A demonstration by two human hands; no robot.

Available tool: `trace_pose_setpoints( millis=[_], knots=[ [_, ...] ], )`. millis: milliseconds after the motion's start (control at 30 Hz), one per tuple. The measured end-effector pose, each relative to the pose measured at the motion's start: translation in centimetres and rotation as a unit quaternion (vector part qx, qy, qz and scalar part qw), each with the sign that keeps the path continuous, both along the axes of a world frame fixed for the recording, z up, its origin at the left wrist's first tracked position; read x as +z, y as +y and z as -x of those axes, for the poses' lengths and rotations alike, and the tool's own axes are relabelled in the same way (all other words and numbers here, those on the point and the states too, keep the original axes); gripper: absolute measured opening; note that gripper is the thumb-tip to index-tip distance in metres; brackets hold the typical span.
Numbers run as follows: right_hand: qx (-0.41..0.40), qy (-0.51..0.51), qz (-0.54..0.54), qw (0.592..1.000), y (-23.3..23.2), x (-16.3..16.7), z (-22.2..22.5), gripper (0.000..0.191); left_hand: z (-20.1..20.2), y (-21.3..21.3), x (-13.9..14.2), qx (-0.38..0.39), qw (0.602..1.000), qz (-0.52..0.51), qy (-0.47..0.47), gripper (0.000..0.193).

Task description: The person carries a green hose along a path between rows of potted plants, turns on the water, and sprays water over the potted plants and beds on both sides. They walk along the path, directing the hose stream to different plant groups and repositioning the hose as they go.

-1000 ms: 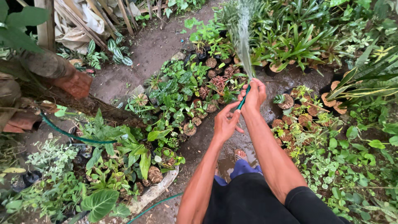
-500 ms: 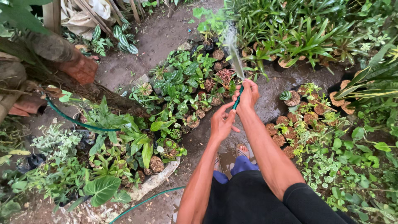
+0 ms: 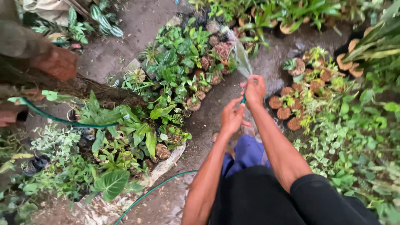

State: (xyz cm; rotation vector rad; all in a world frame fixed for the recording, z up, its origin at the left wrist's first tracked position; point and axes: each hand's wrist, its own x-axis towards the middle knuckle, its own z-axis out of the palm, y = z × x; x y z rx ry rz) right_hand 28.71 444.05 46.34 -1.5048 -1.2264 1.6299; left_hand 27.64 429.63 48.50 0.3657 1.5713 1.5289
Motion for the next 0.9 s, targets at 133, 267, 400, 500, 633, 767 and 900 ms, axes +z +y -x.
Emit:
trace_pose_setpoints(
  millis=[133,267,400,500,633,767,900],
  knots=[
    [-0.022,-0.106,0.000,0.994,-1.9,-3.9,-3.7,0.016,-2.9,-0.4,-5.8,-0.038,0.999,0.019,-0.030,0.038],
    [-0.024,-0.174,0.105,0.979,-4.1,-5.7,-6.4,0.021,-4.1,-1.7,-8.4,-0.147,0.977,0.147,-0.038,0.038],
    [-0.036,-0.137,0.184,0.973,-4.7,-7.1,-6.0,0.020,-4.2,-1.6,-10.1,-0.181,0.960,0.212,-0.003,0.038],
    [-0.001,-0.164,0.240,0.957,-4.9,-8.0,-5.4,0.024,-4.1,-1.5,-12.0,-0.172,0.965,0.197,0.013,0.040],
    [0.188,-0.381,0.146,0.894,-4.7,-9.0,-4.8,0.034,-4.5,-1.6,-14.3,-0.164,0.964,0.207,0.012,0.041],
    [0.234,-0.477,0.133,0.837,-4.4,-10.0,-4.1,0.041,-4.5,-1.5,-15.5,-0.134,0.971,0.157,0.116,0.038],
    [0.130,-0.483,0.213,0.839,-4.1,-10.6,-4.0,0.040,-4.0,-1.3,-16.0,-0.166,0.960,0.221,-0.037,0.041]
  ],
)
